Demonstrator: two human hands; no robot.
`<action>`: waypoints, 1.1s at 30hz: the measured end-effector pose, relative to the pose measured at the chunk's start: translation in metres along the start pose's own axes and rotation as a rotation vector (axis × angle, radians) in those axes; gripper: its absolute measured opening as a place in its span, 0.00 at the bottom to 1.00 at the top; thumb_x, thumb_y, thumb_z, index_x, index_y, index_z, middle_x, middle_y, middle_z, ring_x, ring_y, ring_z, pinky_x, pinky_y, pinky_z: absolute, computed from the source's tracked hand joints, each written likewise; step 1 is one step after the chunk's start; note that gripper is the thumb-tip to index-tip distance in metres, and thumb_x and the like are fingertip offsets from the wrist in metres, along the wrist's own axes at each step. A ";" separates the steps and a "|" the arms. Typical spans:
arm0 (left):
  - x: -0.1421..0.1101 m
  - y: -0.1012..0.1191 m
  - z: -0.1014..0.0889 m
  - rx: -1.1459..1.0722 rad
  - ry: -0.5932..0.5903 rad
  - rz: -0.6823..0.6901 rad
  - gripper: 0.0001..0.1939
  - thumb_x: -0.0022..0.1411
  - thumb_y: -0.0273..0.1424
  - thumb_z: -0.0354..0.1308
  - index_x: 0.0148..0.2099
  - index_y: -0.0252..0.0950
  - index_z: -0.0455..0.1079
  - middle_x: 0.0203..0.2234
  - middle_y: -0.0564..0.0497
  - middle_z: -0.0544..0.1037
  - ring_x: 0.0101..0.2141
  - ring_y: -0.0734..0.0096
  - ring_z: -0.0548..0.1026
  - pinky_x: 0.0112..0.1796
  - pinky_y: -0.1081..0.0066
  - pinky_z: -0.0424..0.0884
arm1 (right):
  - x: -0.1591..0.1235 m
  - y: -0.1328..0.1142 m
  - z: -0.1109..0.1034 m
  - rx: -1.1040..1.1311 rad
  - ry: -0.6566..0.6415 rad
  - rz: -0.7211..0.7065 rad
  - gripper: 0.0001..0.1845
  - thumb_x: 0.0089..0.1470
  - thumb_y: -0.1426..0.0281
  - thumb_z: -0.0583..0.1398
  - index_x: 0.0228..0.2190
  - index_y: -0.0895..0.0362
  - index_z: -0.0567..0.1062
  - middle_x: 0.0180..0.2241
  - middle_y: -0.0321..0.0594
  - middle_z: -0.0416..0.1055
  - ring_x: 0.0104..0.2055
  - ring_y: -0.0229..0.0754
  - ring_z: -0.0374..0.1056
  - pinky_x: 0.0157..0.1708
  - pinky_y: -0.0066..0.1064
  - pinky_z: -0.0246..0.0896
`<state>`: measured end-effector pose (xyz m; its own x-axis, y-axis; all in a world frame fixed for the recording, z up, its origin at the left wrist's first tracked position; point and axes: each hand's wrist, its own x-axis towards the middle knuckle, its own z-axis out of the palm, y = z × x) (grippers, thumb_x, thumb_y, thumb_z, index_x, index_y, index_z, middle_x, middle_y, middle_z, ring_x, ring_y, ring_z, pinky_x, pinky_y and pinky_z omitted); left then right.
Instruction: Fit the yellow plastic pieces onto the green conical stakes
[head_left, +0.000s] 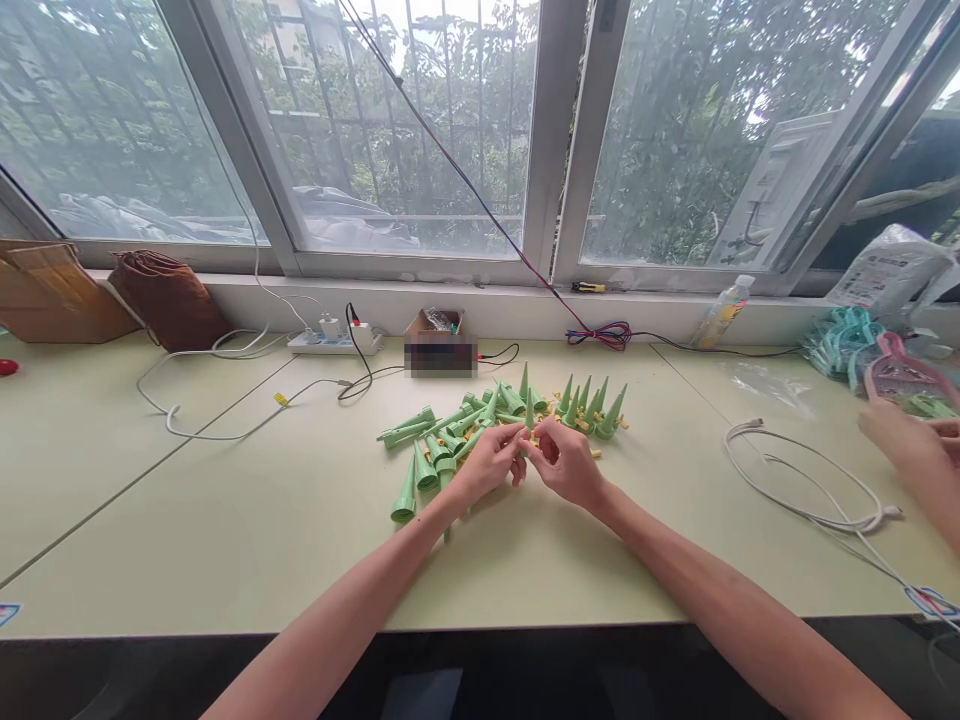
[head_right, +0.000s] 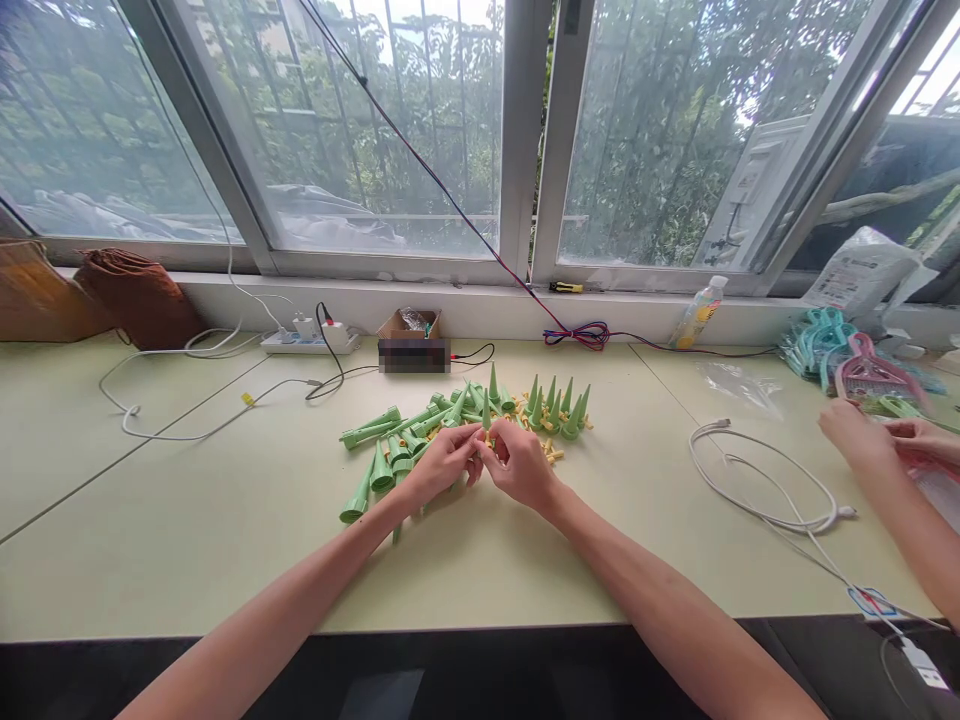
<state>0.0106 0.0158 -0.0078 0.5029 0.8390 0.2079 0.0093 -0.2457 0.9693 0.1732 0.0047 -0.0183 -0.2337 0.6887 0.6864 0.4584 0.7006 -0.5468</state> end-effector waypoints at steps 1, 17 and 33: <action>0.000 0.000 0.000 -0.003 -0.001 0.003 0.21 0.68 0.46 0.50 0.31 0.35 0.63 0.16 0.56 0.66 0.17 0.78 0.68 0.20 0.77 0.65 | 0.000 0.000 0.000 -0.002 0.000 -0.004 0.11 0.59 0.68 0.58 0.28 0.54 0.61 0.19 0.27 0.54 0.20 0.33 0.51 0.21 0.26 0.51; 0.001 -0.004 -0.001 -0.012 0.005 -0.014 0.21 0.67 0.47 0.51 0.30 0.35 0.64 0.17 0.56 0.67 0.16 0.78 0.68 0.20 0.76 0.65 | 0.001 -0.001 0.000 -0.030 -0.018 -0.003 0.11 0.60 0.67 0.57 0.28 0.53 0.61 0.19 0.28 0.55 0.20 0.34 0.52 0.22 0.26 0.50; 0.001 -0.003 0.000 -0.001 0.007 -0.023 0.20 0.67 0.46 0.50 0.31 0.35 0.64 0.18 0.56 0.66 0.17 0.78 0.68 0.20 0.77 0.65 | 0.001 -0.003 0.000 -0.030 -0.014 0.013 0.11 0.60 0.67 0.57 0.27 0.54 0.61 0.19 0.28 0.55 0.20 0.34 0.51 0.21 0.27 0.50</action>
<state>0.0109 0.0169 -0.0103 0.4964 0.8479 0.1860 0.0205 -0.2256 0.9740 0.1719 0.0034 -0.0159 -0.2395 0.7001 0.6726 0.4866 0.6861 -0.5409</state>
